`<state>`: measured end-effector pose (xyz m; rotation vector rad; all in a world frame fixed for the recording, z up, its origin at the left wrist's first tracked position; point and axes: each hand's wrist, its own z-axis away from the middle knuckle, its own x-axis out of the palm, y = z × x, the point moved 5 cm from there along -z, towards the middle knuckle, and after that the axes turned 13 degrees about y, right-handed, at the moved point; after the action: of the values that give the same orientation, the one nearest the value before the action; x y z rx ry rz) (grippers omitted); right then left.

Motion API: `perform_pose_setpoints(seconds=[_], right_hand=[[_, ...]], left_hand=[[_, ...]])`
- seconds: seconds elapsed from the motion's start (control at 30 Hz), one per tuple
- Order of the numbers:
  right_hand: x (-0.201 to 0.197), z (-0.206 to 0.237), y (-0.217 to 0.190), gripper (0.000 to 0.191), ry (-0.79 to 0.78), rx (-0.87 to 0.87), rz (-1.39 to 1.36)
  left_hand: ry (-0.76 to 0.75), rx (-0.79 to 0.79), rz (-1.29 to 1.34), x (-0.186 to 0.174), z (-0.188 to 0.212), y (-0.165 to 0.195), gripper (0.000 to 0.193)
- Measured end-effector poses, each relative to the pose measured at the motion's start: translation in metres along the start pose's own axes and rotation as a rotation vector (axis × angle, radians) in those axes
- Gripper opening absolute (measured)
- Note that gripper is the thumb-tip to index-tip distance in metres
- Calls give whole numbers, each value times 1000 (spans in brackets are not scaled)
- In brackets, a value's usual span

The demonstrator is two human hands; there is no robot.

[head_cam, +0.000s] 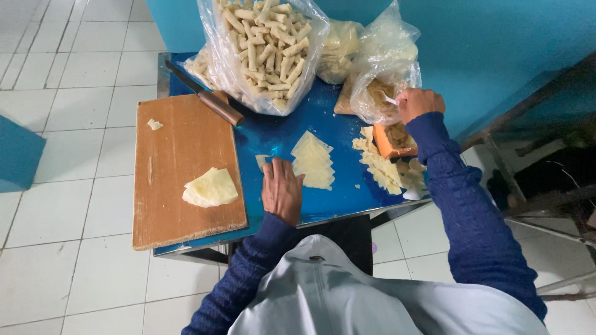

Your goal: The person arranges flattened pale dough pieces into an overlapping zigzag stack on a blue work table, pressing them flat with both hands. They occasionally scoop brown powder from a plastic bag with a spoon and sprinkle it over the pieces, and move scraps aside while working.

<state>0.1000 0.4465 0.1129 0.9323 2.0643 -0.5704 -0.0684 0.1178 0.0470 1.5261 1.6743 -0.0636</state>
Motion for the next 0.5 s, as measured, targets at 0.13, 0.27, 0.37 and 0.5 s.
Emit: perform_pose_setpoints(seconds=[0.13,0.27,0.37,0.5], right_hand=[[5,-3,3,11,-29,33,-5],[6,0,17,12,-63,82,-107],[4,5,31,14,-99,167,-296],[-12,18,43,19,-96,244,-432]], left_hand=[[-25,-9,-61,2,2,-3,36],[-72,-25,-101,7,3,-4,35],[-19,21,-86,6,2,-1,33],[-14,33,-85,8,3,1,23]])
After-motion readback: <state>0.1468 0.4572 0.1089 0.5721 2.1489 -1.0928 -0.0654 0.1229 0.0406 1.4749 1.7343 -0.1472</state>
